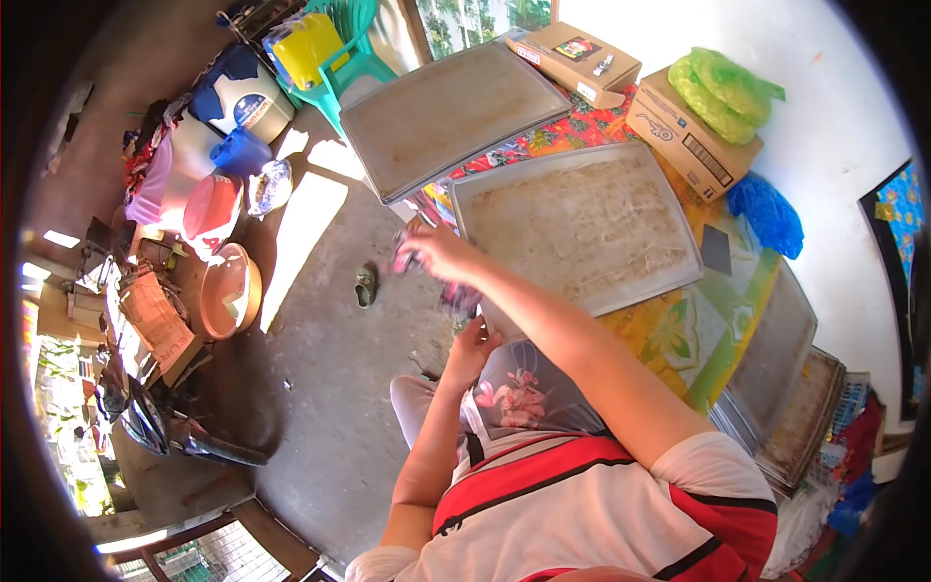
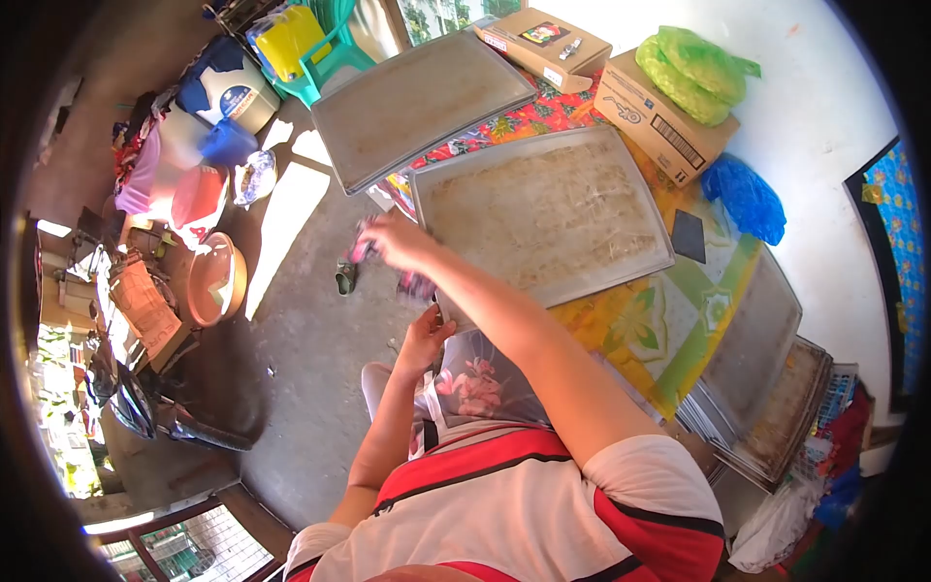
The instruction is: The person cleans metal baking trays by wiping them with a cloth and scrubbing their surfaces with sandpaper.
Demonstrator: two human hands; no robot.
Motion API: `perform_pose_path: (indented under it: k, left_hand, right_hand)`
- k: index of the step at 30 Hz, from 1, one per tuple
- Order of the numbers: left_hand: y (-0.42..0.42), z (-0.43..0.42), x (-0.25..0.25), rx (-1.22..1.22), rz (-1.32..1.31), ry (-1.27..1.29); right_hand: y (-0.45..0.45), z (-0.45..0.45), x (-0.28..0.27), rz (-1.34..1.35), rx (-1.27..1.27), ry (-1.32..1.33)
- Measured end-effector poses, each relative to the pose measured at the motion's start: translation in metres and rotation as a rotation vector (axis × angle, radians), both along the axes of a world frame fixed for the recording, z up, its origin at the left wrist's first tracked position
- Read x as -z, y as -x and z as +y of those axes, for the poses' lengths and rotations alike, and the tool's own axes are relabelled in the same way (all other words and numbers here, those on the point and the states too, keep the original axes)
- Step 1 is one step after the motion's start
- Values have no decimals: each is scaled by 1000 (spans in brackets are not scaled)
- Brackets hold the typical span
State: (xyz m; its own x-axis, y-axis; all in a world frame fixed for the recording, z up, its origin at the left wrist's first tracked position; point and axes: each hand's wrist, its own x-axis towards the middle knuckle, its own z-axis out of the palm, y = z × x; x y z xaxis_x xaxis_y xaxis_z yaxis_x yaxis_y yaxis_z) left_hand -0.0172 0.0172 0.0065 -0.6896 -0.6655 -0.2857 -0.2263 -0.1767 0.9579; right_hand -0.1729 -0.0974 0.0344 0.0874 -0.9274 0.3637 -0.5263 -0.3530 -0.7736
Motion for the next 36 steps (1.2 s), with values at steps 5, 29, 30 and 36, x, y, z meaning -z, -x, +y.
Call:
perform_pose_path:
  k: [5,29,30,36]
  left_hand:
    - [-14,5,-15,-2,-519,775]
    - [60,-12,-171,294,-239,1753]
    - [58,-22,-194,335,-247,1662]
    - [63,-114,-285,485,-160,1358]
  right_hand:
    - [-15,59,-32,-67,228,141]
    - [137,323,-170,-1042,1144,861]
    - [138,328,-180,-1023,1160,937]
    - [147,344,-205,-923,1147,1169]
